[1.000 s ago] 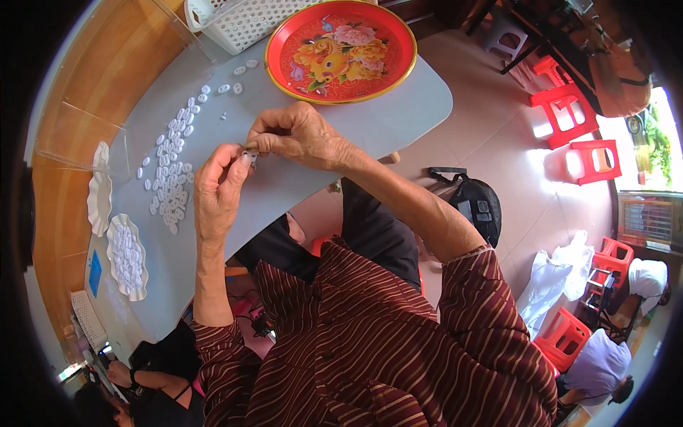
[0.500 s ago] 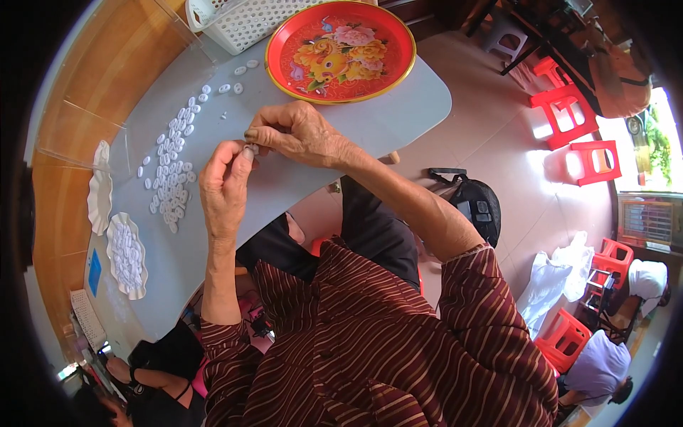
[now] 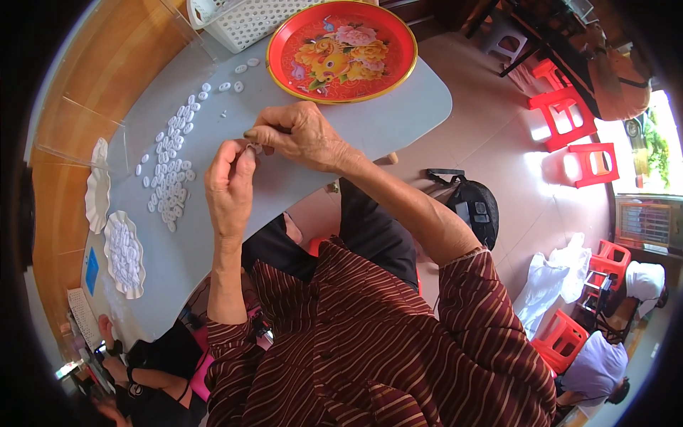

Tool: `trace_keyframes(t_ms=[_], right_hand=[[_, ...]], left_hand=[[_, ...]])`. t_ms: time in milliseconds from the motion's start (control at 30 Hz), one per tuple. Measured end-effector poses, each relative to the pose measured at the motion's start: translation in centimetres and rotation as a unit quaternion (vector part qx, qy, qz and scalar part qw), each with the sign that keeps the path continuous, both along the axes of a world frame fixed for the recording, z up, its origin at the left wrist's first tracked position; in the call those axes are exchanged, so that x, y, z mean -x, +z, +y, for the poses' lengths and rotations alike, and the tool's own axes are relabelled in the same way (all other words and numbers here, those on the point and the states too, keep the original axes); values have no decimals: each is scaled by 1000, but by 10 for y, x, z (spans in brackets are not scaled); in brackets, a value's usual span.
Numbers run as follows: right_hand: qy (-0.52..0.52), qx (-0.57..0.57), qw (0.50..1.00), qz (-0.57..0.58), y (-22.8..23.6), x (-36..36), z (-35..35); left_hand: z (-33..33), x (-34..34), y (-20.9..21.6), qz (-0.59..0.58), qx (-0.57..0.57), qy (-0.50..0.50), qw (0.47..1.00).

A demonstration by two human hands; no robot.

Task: The person is manually assembling small white plastic fasteners at a table.

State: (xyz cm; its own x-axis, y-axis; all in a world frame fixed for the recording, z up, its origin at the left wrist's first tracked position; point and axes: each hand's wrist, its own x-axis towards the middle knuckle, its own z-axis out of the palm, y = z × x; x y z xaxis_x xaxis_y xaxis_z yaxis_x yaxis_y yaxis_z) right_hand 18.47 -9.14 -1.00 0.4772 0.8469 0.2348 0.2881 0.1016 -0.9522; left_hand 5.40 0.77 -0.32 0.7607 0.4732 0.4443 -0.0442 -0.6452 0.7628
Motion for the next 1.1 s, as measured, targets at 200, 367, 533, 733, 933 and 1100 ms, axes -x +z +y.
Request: trace_keyframes(t_ms=[200, 367, 533, 733, 933, 1100], right_hand=[[42, -77, 993, 72, -4, 0, -1], [39, -42, 998, 34, -10, -1, 0], [-3, 3, 1000, 9, 5, 0, -5], [-2, -1, 996, 94, 2, -1, -4], [-10, -37, 994, 107, -1, 2, -2], [12, -104, 983, 149, -5, 6, 1]], left_hand=[[3, 9, 5, 67, 153, -40, 985], [-4, 6, 0, 41, 173, -35, 983], [-14, -7, -7, -46, 62, 5, 997], [-18, -13, 6, -35, 147, 18, 988], [-14, -7, 15, -9, 160, 31, 987], [-14, -7, 10, -5, 109, 47, 993]])
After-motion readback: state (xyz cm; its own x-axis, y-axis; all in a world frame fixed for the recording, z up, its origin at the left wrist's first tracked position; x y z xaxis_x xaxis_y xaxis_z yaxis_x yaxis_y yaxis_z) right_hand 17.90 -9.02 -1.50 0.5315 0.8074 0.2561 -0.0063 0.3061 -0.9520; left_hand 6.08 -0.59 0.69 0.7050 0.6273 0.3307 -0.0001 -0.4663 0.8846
